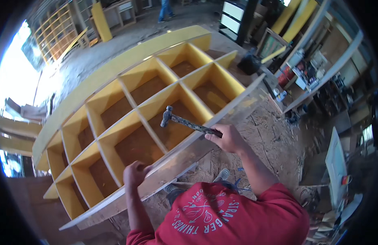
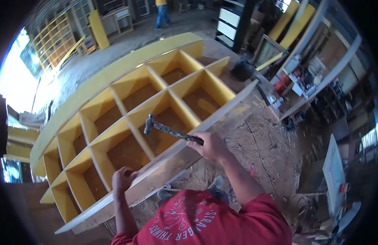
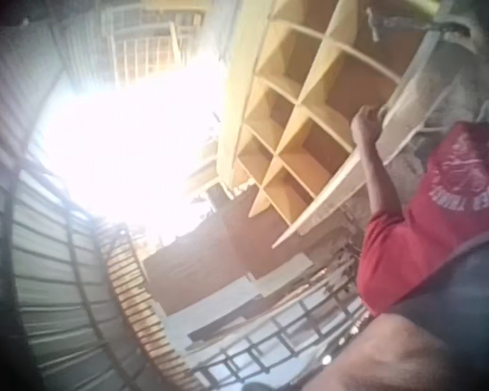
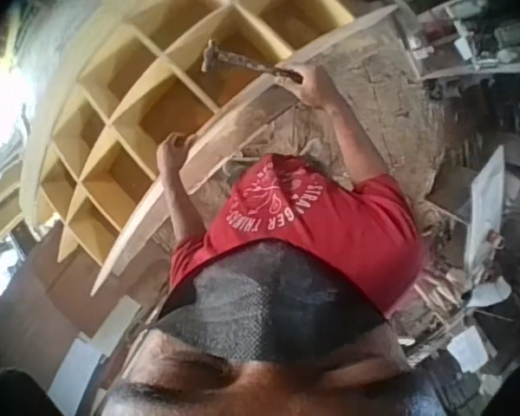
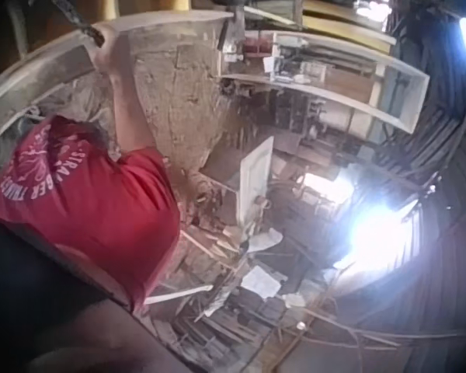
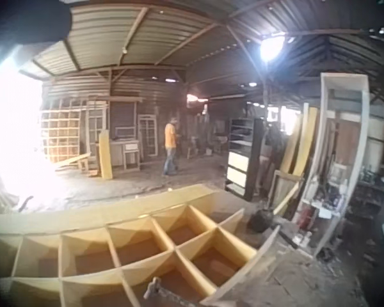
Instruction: The person assembles a wooden shelf by attaching a wooden board along its frame, hammering nails with a hammer, and extracting nails using pliers.
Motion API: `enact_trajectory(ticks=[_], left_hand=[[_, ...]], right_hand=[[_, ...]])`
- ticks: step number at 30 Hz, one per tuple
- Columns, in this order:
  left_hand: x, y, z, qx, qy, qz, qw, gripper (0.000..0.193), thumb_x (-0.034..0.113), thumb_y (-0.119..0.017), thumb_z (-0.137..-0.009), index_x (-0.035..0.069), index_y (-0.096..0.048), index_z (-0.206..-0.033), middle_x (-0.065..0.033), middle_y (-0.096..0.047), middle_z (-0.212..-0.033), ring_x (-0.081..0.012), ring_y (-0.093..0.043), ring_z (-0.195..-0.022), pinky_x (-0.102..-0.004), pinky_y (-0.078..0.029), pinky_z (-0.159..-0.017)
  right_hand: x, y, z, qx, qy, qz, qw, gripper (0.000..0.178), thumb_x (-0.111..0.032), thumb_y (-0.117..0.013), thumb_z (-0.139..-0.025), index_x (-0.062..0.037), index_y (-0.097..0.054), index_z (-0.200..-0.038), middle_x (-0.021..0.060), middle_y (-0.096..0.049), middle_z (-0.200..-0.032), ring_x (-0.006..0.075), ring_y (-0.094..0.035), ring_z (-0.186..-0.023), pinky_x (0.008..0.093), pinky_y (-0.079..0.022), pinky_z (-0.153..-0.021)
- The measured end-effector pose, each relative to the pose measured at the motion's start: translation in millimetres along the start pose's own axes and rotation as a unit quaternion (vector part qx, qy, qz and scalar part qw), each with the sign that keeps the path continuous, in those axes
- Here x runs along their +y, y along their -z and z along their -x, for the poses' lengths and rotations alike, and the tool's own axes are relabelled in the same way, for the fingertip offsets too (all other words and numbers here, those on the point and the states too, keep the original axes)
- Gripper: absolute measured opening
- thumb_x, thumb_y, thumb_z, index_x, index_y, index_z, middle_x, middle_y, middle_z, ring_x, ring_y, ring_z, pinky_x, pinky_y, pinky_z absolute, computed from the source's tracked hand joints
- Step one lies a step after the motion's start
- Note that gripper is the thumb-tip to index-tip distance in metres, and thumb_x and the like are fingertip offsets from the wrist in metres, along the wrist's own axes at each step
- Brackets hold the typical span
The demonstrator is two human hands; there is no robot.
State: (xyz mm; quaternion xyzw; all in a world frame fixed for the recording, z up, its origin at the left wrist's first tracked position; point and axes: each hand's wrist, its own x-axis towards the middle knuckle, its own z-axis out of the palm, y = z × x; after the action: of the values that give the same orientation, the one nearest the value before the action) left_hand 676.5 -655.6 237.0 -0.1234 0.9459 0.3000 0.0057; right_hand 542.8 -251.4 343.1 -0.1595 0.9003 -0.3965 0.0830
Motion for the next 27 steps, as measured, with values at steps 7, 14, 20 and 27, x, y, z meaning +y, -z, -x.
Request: enact_trajectory(ticks=[7,14,20,27], left_hand=[[83.8,-80.8,-30.8,0.309,0.043,-0.001,0.95,0.04,0.04,-0.078,-0.096,0.003,-0.071,-0.105,-0.0167,-0.074,-0.091,-0.0277,-0.072,-0.085,-0.0406,-0.055,-0.079],[124.1,-132.3,-80.6,0.197,0.261,-0.095,0.94,0.067,0.065,-0.071,-0.089,-0.001,-0.069,-0.1,-0.0241,-0.073,-0.099,-0.0419,-0.07,-0.095,-0.0503,-0.053,-0.084],[123.8,-144.9,-105.7,0.298,0.332,-0.097,0.89,0.071,0.067,-0.061,-0.093,-0.001,-0.075,-0.08,-0.0249,-0.075,-0.086,-0.0428,-0.072,-0.082,-0.0554,-0.052,-0.075],[137.9,-144.3,-112.6,0.377,0.356,-0.115,0.847,0.084,0.076,-0.057,-0.094,-0.001,-0.062,-0.061,-0.024,-0.067,-0.068,-0.0398,-0.063,-0.062,-0.0574,-0.044,-0.062]], right_hand=[[170.3,100.7,80.2,0.194,-0.043,-0.168,0.965,0.035,-0.034,-0.074,-0.098,0.0009,-0.07,-0.103,0.0095,-0.064,-0.074,0.0171,-0.059,-0.068,0.0351,-0.049,-0.064],[308.4,168.8,101.8,0.27,-0.158,-0.164,0.935,0.026,-0.026,-0.075,-0.098,-0.0018,-0.068,-0.091,-0.0033,-0.053,-0.067,0.0067,-0.045,-0.064,0.0302,-0.037,-0.057],[379.2,200.3,57.1,0.318,-0.232,-0.241,0.887,0.035,-0.029,-0.076,-0.097,-0.0023,-0.062,-0.079,0.0012,-0.056,-0.063,0.0111,-0.048,-0.055,0.0341,-0.039,-0.051],[417.2,264.1,-18.5,0.339,-0.227,-0.322,0.854,0.033,-0.027,-0.075,-0.099,-0.0065,-0.061,-0.078,-0.0022,-0.055,-0.061,0.0074,-0.048,-0.045,0.0289,-0.035,-0.042]])
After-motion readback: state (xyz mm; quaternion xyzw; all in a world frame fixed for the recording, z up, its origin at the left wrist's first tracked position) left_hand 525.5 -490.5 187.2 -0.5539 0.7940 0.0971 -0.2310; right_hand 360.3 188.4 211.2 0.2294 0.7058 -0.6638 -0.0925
